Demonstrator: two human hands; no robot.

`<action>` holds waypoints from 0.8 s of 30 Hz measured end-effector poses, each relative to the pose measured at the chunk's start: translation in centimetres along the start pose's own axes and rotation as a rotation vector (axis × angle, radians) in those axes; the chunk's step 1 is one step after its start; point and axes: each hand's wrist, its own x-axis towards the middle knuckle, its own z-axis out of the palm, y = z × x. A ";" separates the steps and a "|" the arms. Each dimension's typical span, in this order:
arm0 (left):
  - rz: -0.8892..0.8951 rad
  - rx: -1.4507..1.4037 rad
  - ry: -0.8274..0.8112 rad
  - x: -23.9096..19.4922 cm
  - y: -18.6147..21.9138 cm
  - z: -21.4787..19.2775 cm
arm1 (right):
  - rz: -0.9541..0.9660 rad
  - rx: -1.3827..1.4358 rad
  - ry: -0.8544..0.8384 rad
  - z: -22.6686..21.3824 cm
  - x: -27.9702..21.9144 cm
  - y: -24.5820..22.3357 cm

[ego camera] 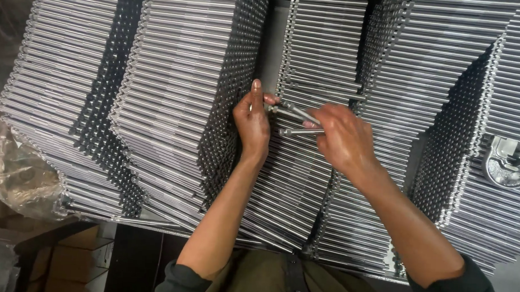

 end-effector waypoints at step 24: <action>-0.105 0.079 0.010 -0.5 0.7 -0.2 | -0.219 -0.185 0.362 0.1 -0.4 -1.5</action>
